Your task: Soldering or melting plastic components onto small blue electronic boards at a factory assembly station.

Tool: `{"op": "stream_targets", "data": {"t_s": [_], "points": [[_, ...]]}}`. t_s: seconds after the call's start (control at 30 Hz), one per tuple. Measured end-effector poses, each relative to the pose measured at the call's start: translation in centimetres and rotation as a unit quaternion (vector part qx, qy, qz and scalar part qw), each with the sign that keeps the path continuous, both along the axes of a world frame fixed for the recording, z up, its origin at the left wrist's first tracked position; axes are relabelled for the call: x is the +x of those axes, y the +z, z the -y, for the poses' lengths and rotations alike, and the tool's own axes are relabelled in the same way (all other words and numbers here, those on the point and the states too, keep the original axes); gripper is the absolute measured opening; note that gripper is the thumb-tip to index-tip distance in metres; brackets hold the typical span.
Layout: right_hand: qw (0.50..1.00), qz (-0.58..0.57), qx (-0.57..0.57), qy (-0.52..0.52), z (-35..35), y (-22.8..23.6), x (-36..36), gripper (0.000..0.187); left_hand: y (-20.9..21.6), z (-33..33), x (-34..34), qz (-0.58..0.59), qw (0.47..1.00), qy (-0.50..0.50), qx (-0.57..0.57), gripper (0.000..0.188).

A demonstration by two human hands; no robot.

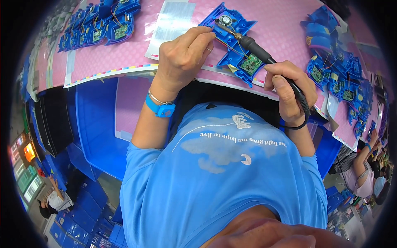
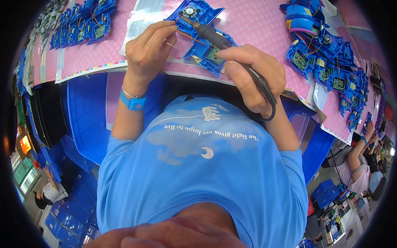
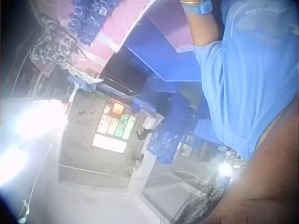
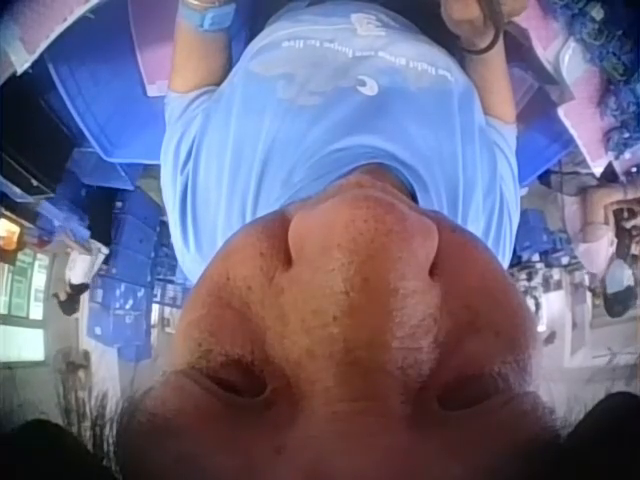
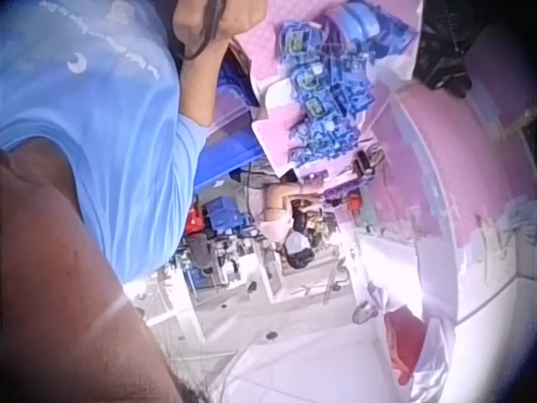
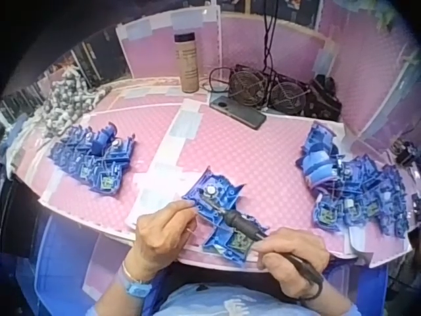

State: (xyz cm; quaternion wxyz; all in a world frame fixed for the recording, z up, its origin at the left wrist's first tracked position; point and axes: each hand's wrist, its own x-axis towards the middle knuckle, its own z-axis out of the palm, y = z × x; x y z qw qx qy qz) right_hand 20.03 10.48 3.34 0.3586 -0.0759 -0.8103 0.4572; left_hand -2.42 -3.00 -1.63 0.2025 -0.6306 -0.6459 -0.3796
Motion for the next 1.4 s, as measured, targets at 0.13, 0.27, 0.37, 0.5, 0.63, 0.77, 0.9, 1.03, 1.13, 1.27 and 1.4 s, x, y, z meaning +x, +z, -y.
{"op": "stream_targets", "data": {"t_s": [0.13,0.27,0.37,0.5,0.63,0.77,0.9,1.03,1.13,1.27,1.4], "points": [[1.0,0.003,-0.012,-0.007,0.0,0.0,0.1,0.017,-0.1,0.0,0.0,0.005,1.0,0.001,-0.007,0.024],[1.0,0.005,-0.006,-0.004,-0.2,0.0,0.2,0.017,0.0,0.1,0.1,0.007,1.0,0.003,-0.014,0.024],[1.0,0.013,0.003,-0.006,-0.2,-0.1,0.2,0.017,0.0,0.1,0.1,0.011,1.0,0.001,-0.013,0.024],[1.0,0.022,-0.006,0.011,-0.2,-0.3,0.2,0.021,0.1,0.1,0.2,0.014,1.0,0.002,-0.014,0.023],[0.999,0.032,0.003,0.026,-0.1,-0.4,0.1,0.026,0.0,0.1,0.2,0.016,1.0,0.005,-0.012,0.023],[1.0,0.012,-0.009,-0.002,0.0,-0.2,0.4,0.018,0.0,0.0,0.3,0.02,1.0,0.007,-0.012,0.021],[1.0,0.011,-0.017,0.017,-0.2,-0.3,0.8,0.026,0.0,0.0,0.3,0.018,1.0,0.012,-0.009,0.02],[1.0,0.016,-0.013,0.014,-0.2,-0.3,1.0,0.026,0.2,-0.2,0.3,0.023,1.0,0.012,-0.006,0.019],[1.0,0.012,-0.016,0.015,-0.1,-0.2,0.9,0.026,0.2,-0.1,0.3,0.026,1.0,0.011,-0.007,0.018],[1.0,0.015,-0.011,0.013,-0.1,-0.2,1.0,0.026,0.2,-0.1,0.3,0.025,1.0,0.011,-0.009,0.018],[1.0,0.016,-0.017,0.01,0.0,-0.1,1.1,0.026,0.2,-0.1,0.2,0.018,1.0,0.009,-0.007,0.019]]}}
